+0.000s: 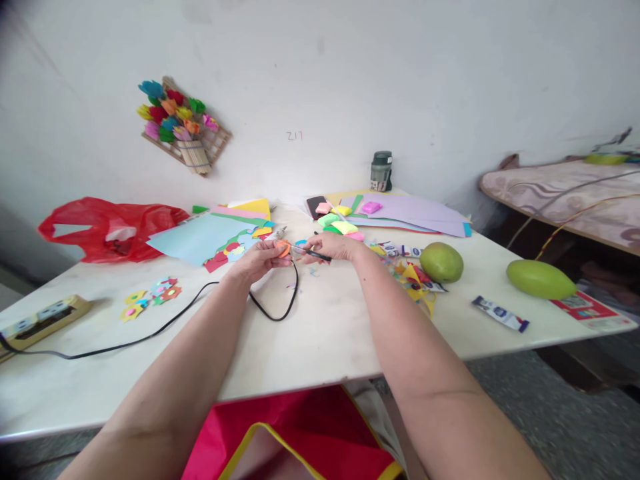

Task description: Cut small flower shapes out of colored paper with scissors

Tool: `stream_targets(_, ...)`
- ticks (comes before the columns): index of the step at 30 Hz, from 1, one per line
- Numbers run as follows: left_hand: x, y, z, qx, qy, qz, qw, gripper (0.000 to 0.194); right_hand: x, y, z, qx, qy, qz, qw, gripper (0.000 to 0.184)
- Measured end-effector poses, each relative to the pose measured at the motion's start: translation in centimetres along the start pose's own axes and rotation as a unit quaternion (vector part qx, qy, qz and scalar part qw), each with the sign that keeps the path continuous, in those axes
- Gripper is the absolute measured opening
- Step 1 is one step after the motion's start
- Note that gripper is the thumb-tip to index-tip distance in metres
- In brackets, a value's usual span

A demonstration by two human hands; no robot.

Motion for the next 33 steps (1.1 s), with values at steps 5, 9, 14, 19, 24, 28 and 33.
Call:
stream_targets(5, -0.08, -0.12, 0.13, -0.003, 0.002, 0.0, 1.0, 0.021, -0.29, 0.18, -0.13, -0.004, -0.009, 0.027, 1.0, 0.023)
stream_targets(9, -0.14, -0.14, 0.18, -0.009, 0.0, 0.003, 1.0, 0.019, -0.22, 0.27, -0.1, -0.001, -0.004, 0.031, 1.0, 0.023)
stream_targets(14, -0.08, 0.0, 0.08, -0.013, 0.006, 0.003, 1.0, 0.022, -0.51, 0.34, -0.2, 0.0, 0.004, 0.026, 1.0, 0.026)
stream_targets(19, -0.05, 0.07, 0.1, -0.022, 0.014, 0.001, 1.0, 0.024, -0.47, 0.32, -0.26, 0.003, 0.007, 0.033, 0.999, 0.027)
stream_targets(24, -0.08, -0.11, 0.22, -0.022, 0.013, -0.003, 1.0, 0.022, -0.07, 0.25, -0.14, 0.007, 0.007, 0.037, 0.999, 0.023)
stream_targets(28, 0.0, -0.35, 0.33, -0.01, 0.028, -0.002, 1.0, 0.022, -0.47, 0.25, -0.33, 0.006, 0.007, 0.03, 1.0, 0.028)
stream_targets(33, 0.08, -0.26, 0.44, -0.013, 0.041, 0.003, 0.999, 0.021, -0.59, 0.26, -0.47, 0.009, 0.007, 0.032, 0.999, 0.03)
Point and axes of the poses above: each hand's wrist, its own z-axis towards the middle knuckle, its own y-axis out of the palm, x = y × z, the point moved 7 cm from there along z, towards the middle knuckle, and after that the axes turned 8 degrees about -y, right-handed, at the moved point
